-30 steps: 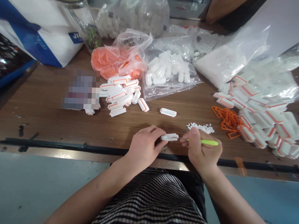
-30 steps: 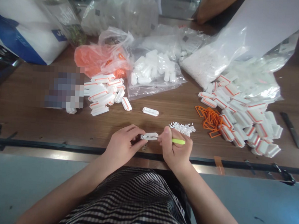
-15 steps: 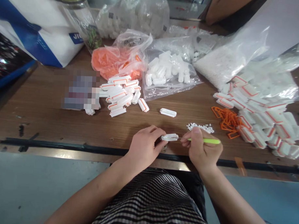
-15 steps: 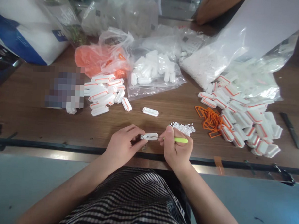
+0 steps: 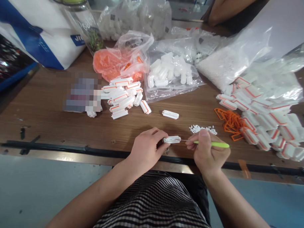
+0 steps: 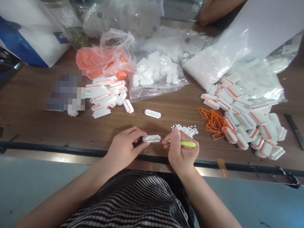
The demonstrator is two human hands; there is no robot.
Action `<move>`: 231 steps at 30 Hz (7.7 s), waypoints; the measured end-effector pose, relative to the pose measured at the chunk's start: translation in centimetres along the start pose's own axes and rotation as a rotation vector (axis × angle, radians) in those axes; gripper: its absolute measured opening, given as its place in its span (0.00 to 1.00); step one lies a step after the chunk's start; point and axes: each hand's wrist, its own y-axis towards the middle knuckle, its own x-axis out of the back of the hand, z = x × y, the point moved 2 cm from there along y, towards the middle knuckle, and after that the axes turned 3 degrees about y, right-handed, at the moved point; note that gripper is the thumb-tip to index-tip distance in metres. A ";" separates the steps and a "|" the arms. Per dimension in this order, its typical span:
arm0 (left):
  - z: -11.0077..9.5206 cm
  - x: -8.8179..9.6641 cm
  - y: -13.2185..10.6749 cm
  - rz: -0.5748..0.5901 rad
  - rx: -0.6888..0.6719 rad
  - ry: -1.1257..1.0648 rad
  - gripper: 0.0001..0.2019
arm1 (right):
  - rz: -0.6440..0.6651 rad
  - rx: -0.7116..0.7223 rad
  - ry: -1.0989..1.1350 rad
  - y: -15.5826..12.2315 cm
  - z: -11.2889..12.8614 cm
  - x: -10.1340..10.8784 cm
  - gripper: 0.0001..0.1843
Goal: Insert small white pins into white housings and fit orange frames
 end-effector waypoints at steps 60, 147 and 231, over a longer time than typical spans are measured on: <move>0.0 0.2 0.1 0.012 -0.003 0.005 0.04 | 0.072 0.041 -0.032 0.3 -0.3 0.2 0.26; 0.1 -0.1 0.1 -0.007 -0.015 0.006 0.06 | 0.013 -0.030 0.005 0.7 -0.6 0.2 0.27; 0.0 0.1 -0.1 -0.004 -0.008 0.007 0.05 | 0.114 0.050 -0.109 0.6 -0.3 0.4 0.23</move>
